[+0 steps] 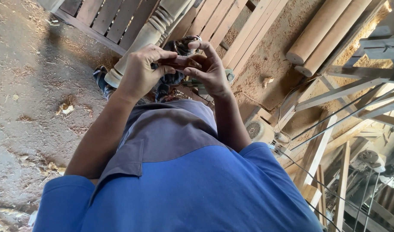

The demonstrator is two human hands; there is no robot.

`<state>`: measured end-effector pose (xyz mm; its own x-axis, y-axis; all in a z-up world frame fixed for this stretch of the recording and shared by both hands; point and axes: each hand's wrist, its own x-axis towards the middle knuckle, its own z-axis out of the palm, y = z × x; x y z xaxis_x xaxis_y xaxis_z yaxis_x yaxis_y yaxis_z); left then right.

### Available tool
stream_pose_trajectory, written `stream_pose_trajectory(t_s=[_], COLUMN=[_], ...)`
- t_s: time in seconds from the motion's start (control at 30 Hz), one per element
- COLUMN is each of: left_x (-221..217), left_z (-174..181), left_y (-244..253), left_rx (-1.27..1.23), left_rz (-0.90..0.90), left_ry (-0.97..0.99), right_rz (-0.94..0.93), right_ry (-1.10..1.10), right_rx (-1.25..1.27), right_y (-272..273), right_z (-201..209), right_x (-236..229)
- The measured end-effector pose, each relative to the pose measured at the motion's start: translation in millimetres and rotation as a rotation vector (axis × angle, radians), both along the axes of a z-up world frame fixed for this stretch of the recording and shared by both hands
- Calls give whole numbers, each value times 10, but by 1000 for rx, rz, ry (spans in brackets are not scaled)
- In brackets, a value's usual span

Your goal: The person sands the wooden frame and legs of a chair using a sanding block. They rotate the chair to access different sides and continue sanding various parts of the structure.

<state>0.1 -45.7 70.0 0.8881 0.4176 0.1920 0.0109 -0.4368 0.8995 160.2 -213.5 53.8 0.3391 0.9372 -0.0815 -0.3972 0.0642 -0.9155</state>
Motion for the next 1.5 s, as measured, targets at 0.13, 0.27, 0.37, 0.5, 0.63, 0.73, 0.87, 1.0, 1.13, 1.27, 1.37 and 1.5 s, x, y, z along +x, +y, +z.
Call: stream_pose_trajectory(t_s=[0.13, 0.27, 0.37, 0.5, 0.63, 0.73, 0.87, 1.0, 1.13, 1.27, 1.37, 1.5], left_x=[29, 13, -19, -5, 41, 45, -37, 32, 169, 202, 169, 105], left_z=[71, 68, 8, -28, -57, -73, -147, -360, -203, -310, -263, -412], left_y=[-25, -20, -23, -61, -40, -32, -70, -124, -264, -197, -166, -172], left_rx=[-27, -49, 64, 86, -5, -79, -488, -739, -726, -936, -926, -866], left_rz=[39, 69, 58, 48, 50, 56, 185, 313, 257, 142, 74, 128], left_ry=[-5, 102, 175, 177, 183, 224, 172, 102, 167, 85, 33, 35], right_rz=[40, -23, -68, -48, -27, -180, -258, 27, -227, -194, -37, -40], right_ry=[10, -180, -233, -314, -557, -481, -356, -211, 53, 51, 57, 48], right_rx=[72, -83, -114, -81, -150, -31, -158, -164, -60, 103, 131, 52], right_y=[29, 52, 93, 126, 96, -67, -279, -99, 207, 439, 482, 514], right_z=[26, 2, 63, 179, 207, 15, -126, -169, -334, -8, -100, -68], right_x=[-20, -78, -112, -98, -39, 76, 70, -383, -461, -126, -17, -128])
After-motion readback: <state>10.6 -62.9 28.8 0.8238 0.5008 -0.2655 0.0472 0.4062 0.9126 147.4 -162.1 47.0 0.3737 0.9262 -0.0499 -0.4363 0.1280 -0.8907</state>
